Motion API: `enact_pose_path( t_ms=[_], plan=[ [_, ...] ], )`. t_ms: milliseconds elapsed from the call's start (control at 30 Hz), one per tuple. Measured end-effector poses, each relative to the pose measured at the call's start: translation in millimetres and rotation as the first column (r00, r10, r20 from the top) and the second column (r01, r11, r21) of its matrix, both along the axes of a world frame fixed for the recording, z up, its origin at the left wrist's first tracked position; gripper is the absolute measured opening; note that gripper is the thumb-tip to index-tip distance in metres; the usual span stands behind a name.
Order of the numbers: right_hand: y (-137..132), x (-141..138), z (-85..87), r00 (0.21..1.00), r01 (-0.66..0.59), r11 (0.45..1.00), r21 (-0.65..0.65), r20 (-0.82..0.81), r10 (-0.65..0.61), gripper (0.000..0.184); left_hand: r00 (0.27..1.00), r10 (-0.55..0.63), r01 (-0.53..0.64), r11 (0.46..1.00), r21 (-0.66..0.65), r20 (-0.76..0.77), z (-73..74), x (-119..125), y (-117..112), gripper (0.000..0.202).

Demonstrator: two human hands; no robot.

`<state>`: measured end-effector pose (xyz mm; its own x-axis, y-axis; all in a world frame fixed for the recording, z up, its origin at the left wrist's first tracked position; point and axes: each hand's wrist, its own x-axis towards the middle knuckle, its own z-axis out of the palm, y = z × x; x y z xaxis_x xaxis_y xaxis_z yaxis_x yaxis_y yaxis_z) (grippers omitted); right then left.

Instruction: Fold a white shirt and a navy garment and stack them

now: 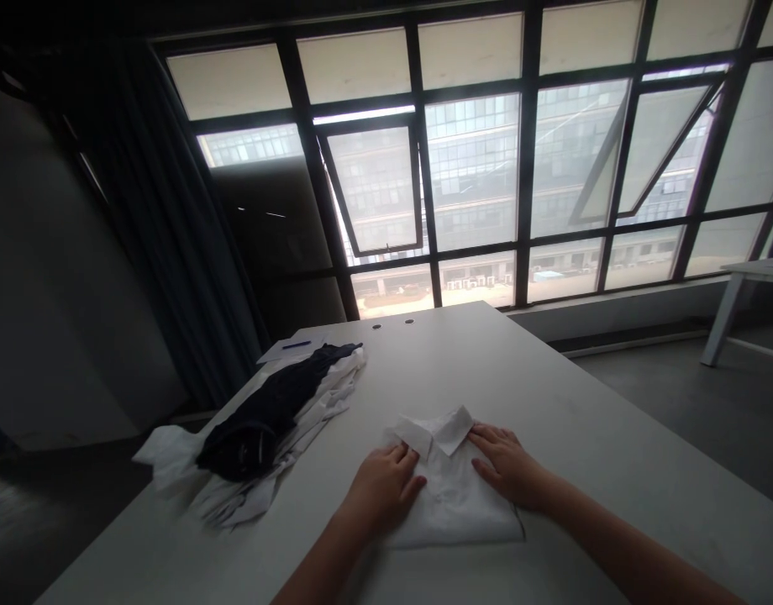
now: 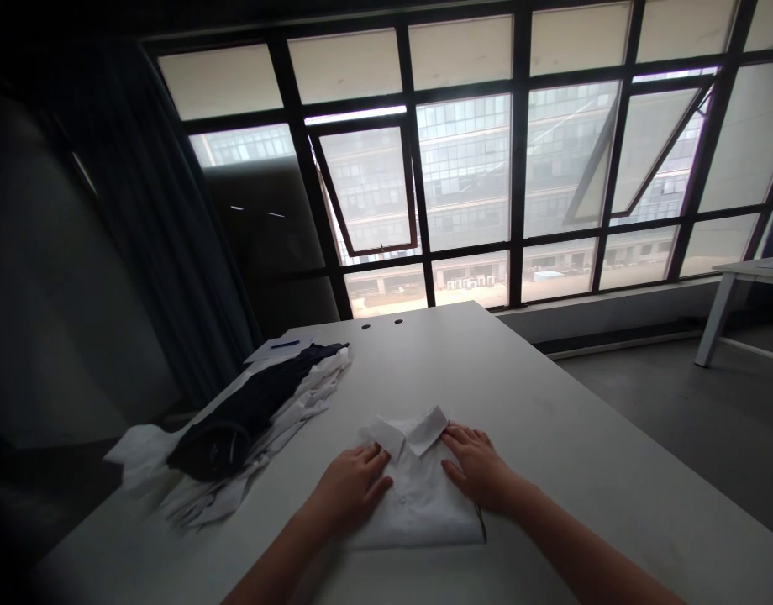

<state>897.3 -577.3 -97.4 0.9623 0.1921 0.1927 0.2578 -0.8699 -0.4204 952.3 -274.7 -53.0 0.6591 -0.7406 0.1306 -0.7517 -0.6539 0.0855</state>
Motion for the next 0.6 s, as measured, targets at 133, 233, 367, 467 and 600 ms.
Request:
enact_pose_path(
  t_ms=[133, 233, 367, 467, 600],
  plan=[
    [-8, 5, 2.2, 0.998, -0.068, 0.987, 0.143, 0.024, 0.065, 0.042, 0.999, 0.039, -0.039, 0.999, -0.020, -0.028, -0.8, -5, -1, 0.029],
    [-8, 5, 1.0, 0.998, -0.044, 0.988, 0.150, 0.041, 0.038, 0.042, 0.999, 0.046, -0.045, 0.983, -0.176, 0.002, -12.1, 6, 4, 0.010],
    [-4, 1, -4.5, 0.998, -0.019, 0.999, 0.043, 0.059, 0.017, 0.052, 0.981, 0.184, -0.195, 0.903, -0.382, -0.064, -32.9, 31, 18, 0.014],
    [-2, 1, -10.7, 0.999, 0.034, 0.999, -0.040, 0.013, -0.033, 0.062, 0.945, 0.258, -0.325, 0.806, -0.494, -0.201, -44.1, 46, 27, 0.026],
    [-2, 6, -16.7, 0.994, 0.077, 0.992, -0.097, -0.067, -0.084, 0.070, 0.907, 0.171, -0.364, 0.776, -0.514, -0.384, -46.0, 55, 30, 0.030]
  ],
)
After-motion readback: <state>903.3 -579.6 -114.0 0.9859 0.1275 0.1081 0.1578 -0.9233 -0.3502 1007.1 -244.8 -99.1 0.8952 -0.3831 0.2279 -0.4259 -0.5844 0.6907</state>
